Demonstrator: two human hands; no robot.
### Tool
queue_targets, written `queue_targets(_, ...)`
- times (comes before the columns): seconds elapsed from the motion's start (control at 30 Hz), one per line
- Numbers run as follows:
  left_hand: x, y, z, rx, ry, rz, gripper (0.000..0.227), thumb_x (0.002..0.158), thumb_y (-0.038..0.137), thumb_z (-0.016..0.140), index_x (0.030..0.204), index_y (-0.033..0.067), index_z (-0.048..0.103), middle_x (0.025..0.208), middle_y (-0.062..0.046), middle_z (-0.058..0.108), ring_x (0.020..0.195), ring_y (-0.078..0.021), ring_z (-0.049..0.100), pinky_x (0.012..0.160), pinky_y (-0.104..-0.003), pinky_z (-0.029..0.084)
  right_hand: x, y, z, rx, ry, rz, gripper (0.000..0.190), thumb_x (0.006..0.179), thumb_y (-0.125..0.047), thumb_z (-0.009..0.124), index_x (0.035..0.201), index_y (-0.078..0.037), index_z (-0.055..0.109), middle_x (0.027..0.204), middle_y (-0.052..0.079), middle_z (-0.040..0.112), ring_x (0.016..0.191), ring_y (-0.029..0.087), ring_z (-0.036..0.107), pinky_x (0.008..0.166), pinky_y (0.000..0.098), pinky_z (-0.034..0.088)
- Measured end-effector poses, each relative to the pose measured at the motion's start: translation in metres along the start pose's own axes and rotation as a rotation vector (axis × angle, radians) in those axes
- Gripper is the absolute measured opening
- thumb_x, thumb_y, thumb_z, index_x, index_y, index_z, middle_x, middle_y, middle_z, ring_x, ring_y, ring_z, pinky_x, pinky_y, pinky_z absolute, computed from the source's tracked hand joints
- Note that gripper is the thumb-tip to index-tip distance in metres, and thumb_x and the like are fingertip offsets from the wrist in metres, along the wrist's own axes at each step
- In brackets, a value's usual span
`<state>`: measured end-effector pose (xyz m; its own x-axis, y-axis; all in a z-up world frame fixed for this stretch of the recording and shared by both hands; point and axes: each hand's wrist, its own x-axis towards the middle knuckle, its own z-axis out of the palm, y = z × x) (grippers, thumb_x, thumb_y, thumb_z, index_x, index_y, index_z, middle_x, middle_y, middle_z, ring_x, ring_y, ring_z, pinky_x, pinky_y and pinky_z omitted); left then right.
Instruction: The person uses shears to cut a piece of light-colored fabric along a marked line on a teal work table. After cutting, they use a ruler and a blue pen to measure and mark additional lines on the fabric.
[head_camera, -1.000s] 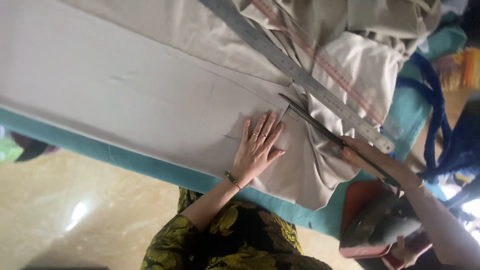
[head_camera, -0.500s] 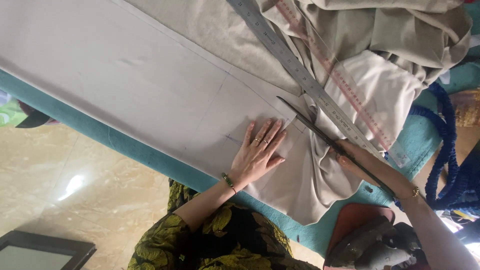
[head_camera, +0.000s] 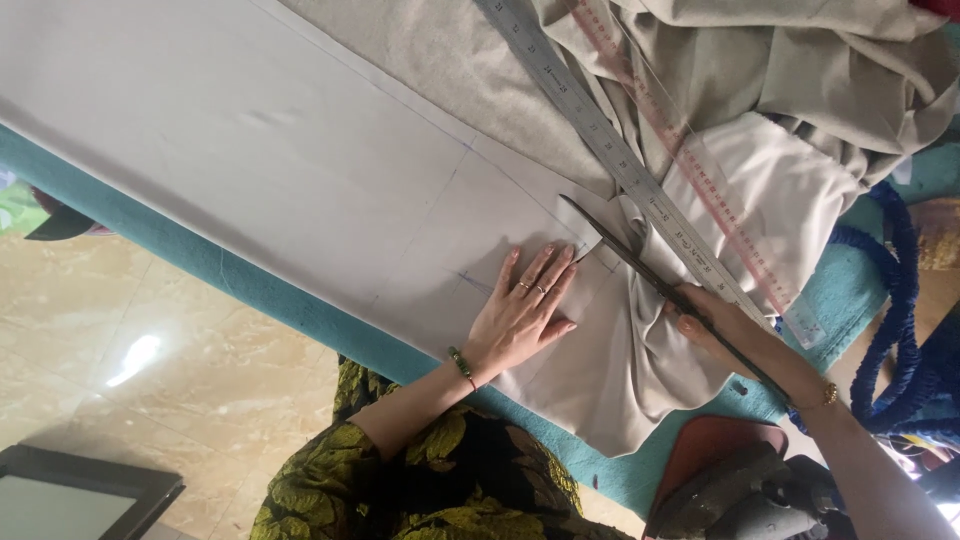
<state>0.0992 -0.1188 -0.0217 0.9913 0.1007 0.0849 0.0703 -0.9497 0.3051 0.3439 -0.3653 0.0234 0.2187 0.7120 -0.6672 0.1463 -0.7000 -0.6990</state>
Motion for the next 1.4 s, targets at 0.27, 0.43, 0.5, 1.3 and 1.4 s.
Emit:
queue_targets(0.27,-0.001,-0.001,0.008,-0.061,-0.046,0.012,0.082,0.104,0.064,0.048,0.164,0.0121,0.028,0.172,-0.005,0.014,0.160,-0.0245,0.015,0.130,-0.057,0.009,0.007,-0.037,-0.008,-0.237,-0.025,0.266,0.040,0.103,-0.020,0.045,0.142,-0.019,0.051,0.137,-0.003,0.060,0.133,0.006,0.051,0.115,0.0296,0.038)
queue_targets(0.43,-0.001,-0.002,0.002,-0.054,-0.043,0.023,0.084,0.104,0.064,0.053,0.164,0.0120,0.026,0.172,-0.006,0.014,0.160,-0.0248,0.015,0.130,-0.057,0.011,0.013,-0.078,-0.002,-0.317,-0.035,0.137,0.043,0.099,-0.034,0.054,0.139,-0.019,0.053,0.119,0.000,0.069,0.108,0.010,0.066,0.089,0.0302,0.051)
queue_targets(0.5,-0.002,-0.002,0.002,-0.052,-0.057,0.020,0.085,0.104,0.065,0.052,0.165,0.0127,0.025,0.172,-0.005,0.015,0.160,-0.0246,0.014,0.130,-0.056,0.010,0.018,-0.067,-0.002,-0.317,-0.032,0.118,0.048,0.098,-0.036,0.052,0.143,-0.018,0.050,0.121,0.001,0.067,0.109,0.012,0.066,0.089,0.0319,0.051)
queue_targets(1.3,-0.001,0.000,-0.006,-0.052,0.128,-0.003,0.087,0.090,0.056,0.068,0.159,0.0139,0.037,0.170,-0.005,0.026,0.156,-0.0263,0.029,0.127,-0.058,0.021,0.067,-0.096,0.010,-0.215,0.038,0.273,0.072,0.092,-0.068,0.046,0.146,-0.020,0.050,0.082,0.013,0.066,0.082,0.029,0.069,0.074,0.0422,0.059)
queue_targets(1.4,-0.001,0.000,-0.008,-0.080,0.120,-0.011,0.084,0.091,0.055,0.066,0.159,0.0134,0.038,0.170,-0.005,0.027,0.156,-0.0264,0.030,0.127,-0.058,0.022,0.068,-0.113,0.008,-0.268,0.012,0.280,0.083,0.086,-0.073,0.045,0.149,-0.019,0.048,0.095,0.025,0.072,0.087,0.036,0.072,0.071,0.0470,0.057)
